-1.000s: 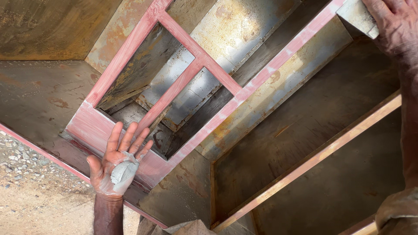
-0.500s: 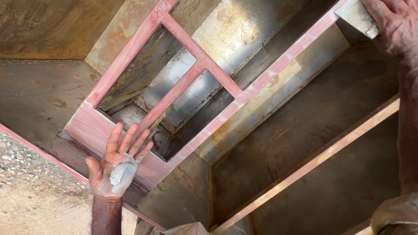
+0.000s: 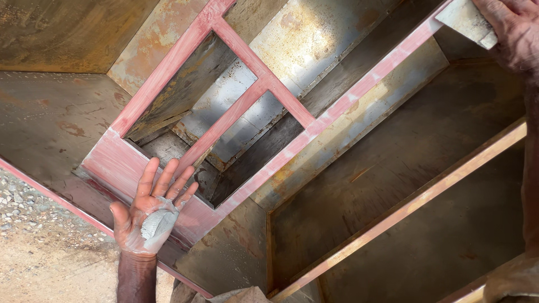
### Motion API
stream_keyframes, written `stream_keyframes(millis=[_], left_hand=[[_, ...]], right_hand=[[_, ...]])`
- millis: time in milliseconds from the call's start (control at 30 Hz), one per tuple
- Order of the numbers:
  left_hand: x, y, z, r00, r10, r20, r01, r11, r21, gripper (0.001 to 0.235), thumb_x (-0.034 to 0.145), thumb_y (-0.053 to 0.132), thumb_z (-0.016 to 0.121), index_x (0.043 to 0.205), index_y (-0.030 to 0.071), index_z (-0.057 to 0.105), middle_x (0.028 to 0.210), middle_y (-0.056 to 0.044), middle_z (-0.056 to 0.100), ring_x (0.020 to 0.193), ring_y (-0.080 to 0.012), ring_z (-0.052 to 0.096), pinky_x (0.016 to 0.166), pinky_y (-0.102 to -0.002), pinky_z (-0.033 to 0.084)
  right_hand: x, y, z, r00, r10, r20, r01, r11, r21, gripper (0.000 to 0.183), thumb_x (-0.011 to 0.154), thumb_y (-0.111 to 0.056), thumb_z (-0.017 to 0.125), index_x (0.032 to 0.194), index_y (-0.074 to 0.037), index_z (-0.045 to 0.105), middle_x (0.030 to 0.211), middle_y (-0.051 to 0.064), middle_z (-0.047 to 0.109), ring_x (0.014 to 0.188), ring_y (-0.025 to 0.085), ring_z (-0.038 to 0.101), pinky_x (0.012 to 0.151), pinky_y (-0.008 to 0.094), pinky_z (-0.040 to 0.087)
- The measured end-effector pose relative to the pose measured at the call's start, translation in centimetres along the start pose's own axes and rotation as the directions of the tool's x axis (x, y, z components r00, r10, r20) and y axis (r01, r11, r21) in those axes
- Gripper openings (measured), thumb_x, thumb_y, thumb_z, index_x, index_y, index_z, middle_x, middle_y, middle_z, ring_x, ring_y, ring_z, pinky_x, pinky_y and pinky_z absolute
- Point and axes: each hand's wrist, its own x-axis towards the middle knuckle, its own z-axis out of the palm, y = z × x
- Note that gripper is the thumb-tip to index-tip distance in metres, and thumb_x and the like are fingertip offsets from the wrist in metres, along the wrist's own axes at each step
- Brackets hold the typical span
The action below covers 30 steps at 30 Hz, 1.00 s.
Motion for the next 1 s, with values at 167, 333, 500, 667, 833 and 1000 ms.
stream_keyframes(millis=[167, 333, 500, 667, 833, 1000], left_hand=[[-0.1, 0.0, 0.0, 1.0, -0.004, -0.002, 0.004, 1.0, -0.003, 0.109, 0.084, 0.08, 0.059, 0.165, 0.016, 0.023, 0.172, -0.022, 0.022, 0.158, -0.0526, 0.02, 0.128, -0.069, 0.013], [-0.1, 0.1, 0.0, 1.0, -0.01, -0.016, 0.01, 1.0, 0.02, 0.11, 0.083, 0.08, 0.059, 0.165, 0.016, 0.023, 0.171, -0.021, 0.023, 0.157, -0.0527, 0.02, 0.127, -0.07, 0.014], [-0.3, -0.1, 0.0, 1.0, -0.005, -0.022, 0.005, 1.0, 0.013, 0.109, 0.084, 0.079, 0.06, 0.164, 0.015, 0.024, 0.172, -0.021, 0.024, 0.158, -0.0528, 0.021, 0.128, -0.07, 0.014], [0.1, 0.0, -0.1, 1.0, -0.008, 0.018, 0.008, 1.0, -0.004, 0.109, 0.084, 0.079, 0.06, 0.165, 0.016, 0.024, 0.172, -0.021, 0.024, 0.158, -0.0521, 0.021, 0.128, -0.069, 0.013], [-0.3, -0.1, 0.0, 1.0, -0.008, 0.007, 0.008, 1.0, 0.025, 0.11, 0.084, 0.08, 0.058, 0.165, 0.016, 0.022, 0.172, -0.021, 0.023, 0.158, -0.0518, 0.021, 0.127, -0.069, 0.015], [-0.2, 0.0, 0.2, 1.0, -0.007, 0.015, 0.006, 1.0, 0.026, 0.112, 0.083, 0.081, 0.058, 0.166, 0.016, 0.021, 0.172, -0.021, 0.023, 0.157, -0.0526, 0.021, 0.127, -0.07, 0.014]], right_hand=[[0.7, -1.2, -0.3, 1.0, 0.014, 0.014, -0.014, 0.999, -0.048, 0.07, 0.087, -0.005, 0.084, 0.151, -0.007, 0.057, 0.129, 0.015, 0.07, 0.112, 0.028, 0.07, 0.098, 0.038, 0.06], [-0.3, 0.0, 1.7, 0.999, -0.02, -0.048, 0.024, 0.997, 0.069, 0.059, 0.095, 0.002, 0.077, 0.15, -0.002, 0.056, 0.126, 0.018, 0.067, 0.113, 0.029, 0.071, 0.097, 0.035, 0.06], [-2.6, 2.1, 3.8, 0.998, -0.048, -0.031, 0.052, 0.988, 0.147, 0.052, 0.103, 0.001, 0.077, 0.15, -0.001, 0.054, 0.132, 0.02, 0.066, 0.115, 0.03, 0.069, 0.103, 0.037, 0.06], [-3.8, 3.7, 2.2, 0.991, -0.109, -0.076, 0.12, 0.98, 0.158, 0.05, 0.106, 0.001, 0.074, 0.15, 0.002, 0.052, 0.138, 0.023, 0.063, 0.124, 0.033, 0.066, 0.111, 0.038, 0.059], [-3.4, 2.1, 1.8, 0.996, -0.084, -0.015, 0.085, 0.993, 0.085, 0.052, 0.102, 0.003, 0.074, 0.149, 0.001, 0.052, 0.138, 0.023, 0.063, 0.125, 0.034, 0.066, 0.11, 0.04, 0.059], [-1.9, 0.5, 1.0, 0.998, -0.057, 0.013, 0.057, 0.998, 0.017, 0.056, 0.097, 0.005, 0.073, 0.148, 0.001, 0.052, 0.137, 0.023, 0.063, 0.126, 0.034, 0.066, 0.11, 0.041, 0.058]])
